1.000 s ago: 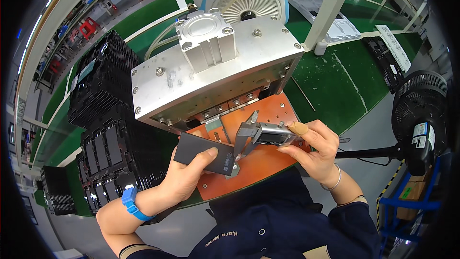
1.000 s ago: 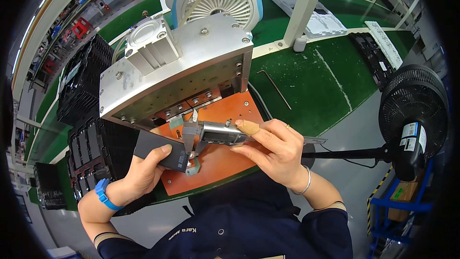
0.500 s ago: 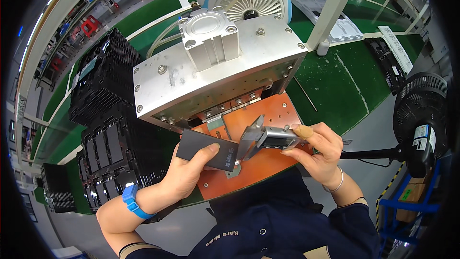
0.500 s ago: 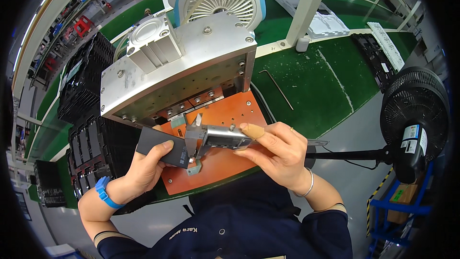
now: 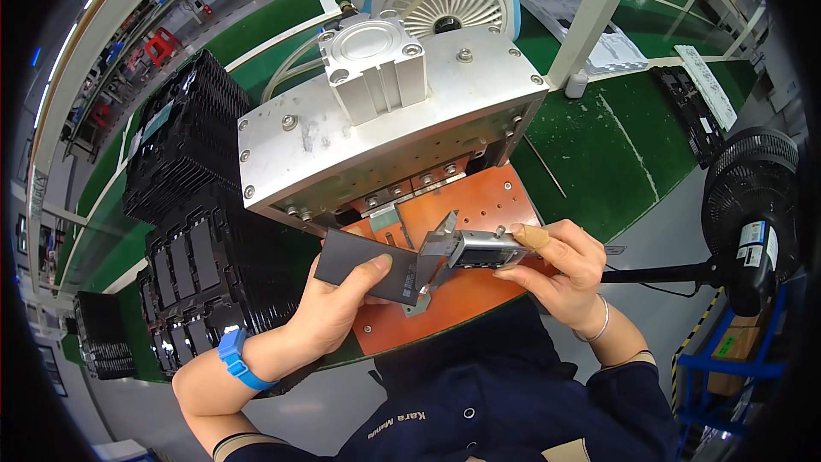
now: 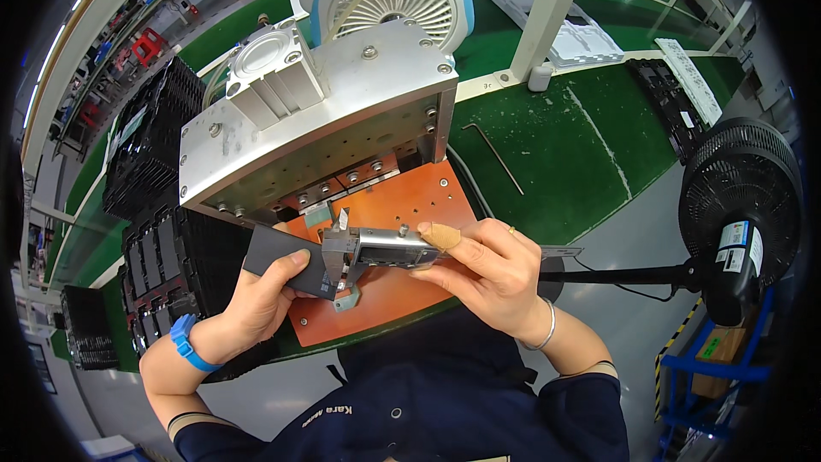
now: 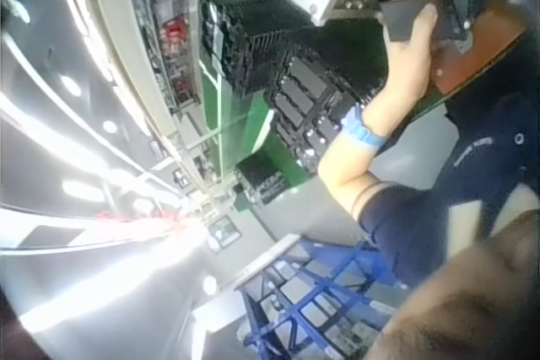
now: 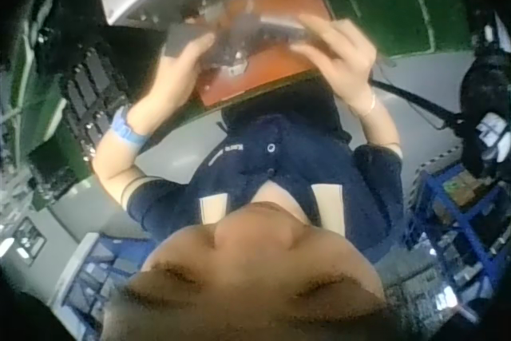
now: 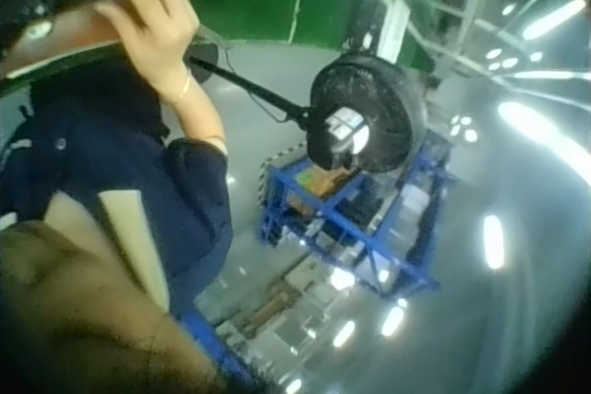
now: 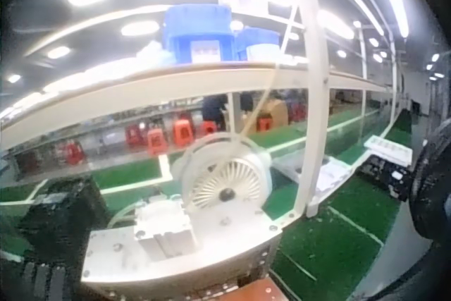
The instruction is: The person places small black rectangular components into a silver and orange jig on a green workbench. They use a digital caliper to measure the components and then stack them into a black plastic tray. The process is repeated for multiple units in a continuous assembly loop.
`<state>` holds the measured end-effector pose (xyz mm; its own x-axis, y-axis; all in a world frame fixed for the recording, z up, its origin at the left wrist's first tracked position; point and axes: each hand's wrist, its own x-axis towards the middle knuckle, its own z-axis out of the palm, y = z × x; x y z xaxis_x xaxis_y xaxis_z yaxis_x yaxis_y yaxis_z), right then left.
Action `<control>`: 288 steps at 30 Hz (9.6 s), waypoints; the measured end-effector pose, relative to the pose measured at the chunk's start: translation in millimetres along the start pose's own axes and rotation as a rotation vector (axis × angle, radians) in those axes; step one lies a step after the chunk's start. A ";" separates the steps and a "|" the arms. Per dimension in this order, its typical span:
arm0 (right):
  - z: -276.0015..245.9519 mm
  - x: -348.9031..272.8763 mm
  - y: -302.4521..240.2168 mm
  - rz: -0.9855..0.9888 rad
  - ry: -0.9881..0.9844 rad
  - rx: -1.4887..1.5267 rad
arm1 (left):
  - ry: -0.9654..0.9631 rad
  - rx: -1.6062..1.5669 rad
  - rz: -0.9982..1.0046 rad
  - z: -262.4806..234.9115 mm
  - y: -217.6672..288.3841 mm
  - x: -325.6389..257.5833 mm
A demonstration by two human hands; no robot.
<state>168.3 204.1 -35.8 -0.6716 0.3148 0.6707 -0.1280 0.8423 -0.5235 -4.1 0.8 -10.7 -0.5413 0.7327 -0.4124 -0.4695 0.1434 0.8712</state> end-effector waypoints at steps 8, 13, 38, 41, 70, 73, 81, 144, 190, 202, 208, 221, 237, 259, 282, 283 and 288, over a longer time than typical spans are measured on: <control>-2.8 5.3 1.2 0.006 -0.023 -0.008 | -0.016 0.003 -0.002 -1.7 -1.9 4.9; -8.2 3.1 -2.1 0.171 -0.062 0.070 | -0.037 0.002 0.130 1.9 2.2 -5.5; -51.7 -55.1 254.0 0.522 -0.002 -0.646 | 0.555 1.426 0.506 -116.4 -20.5 -159.5; -45.2 -58.8 251.0 0.447 0.005 -0.677 | 0.541 1.388 0.547 -130.1 -23.7 -161.7; 12.5 -15.3 4.5 -0.059 -0.214 0.027 | 0.961 0.610 -0.140 -213.5 23.8 -206.0; 15.0 -14.9 7.4 -0.109 -0.201 -0.029 | 0.942 0.368 0.028 -216.8 24.1 -210.7; 15.7 -13.6 7.9 -0.081 -0.238 -0.033 | 0.802 -0.108 0.393 -221.9 -13.5 -216.9; 216.4 161.9 -130.0 -1.099 -0.527 -0.253 | 1.166 1.524 0.062 -235.2 42.6 -92.9; 20.4 14.0 -12.9 -0.283 -0.482 -0.273 | 0.016 1.579 0.833 -30.4 47.9 -55.6; 44.9 38.8 6.9 -0.300 -0.493 -0.138 | -0.600 1.674 0.823 1.5 -4.8 -17.2; 52.7 40.5 6.5 -0.293 -0.442 -0.175 | -0.620 1.699 0.738 3.9 -0.2 -20.2; 43.8 41.1 11.7 -0.235 -0.418 -0.106 | -0.623 1.677 0.736 2.3 0.7 -17.2; 35.1 40.7 13.5 -0.192 -0.443 -0.066 | -0.605 1.670 0.713 2.4 -1.8 -16.4; 4.0 14.5 -8.1 -0.139 -0.589 -0.002 | -0.604 1.650 0.699 2.0 -4.6 -16.4; 25.5 37.2 17.0 -0.248 -0.639 0.040 | -0.493 1.556 0.638 -4.3 1.3 1.0; 25.9 36.8 16.6 -0.256 -0.640 0.043 | -0.492 1.552 0.633 -4.3 2.0 -0.6; 25.0 36.1 16.5 -0.254 -0.662 0.041 | -0.483 1.543 0.617 -4.4 0.5 -3.0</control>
<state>123.6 218.4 -33.4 -0.9181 -0.2320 0.3215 -0.3581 0.8330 -0.4217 -5.8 -4.2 -10.2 0.0063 0.9962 -0.0873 0.9125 0.0299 0.4079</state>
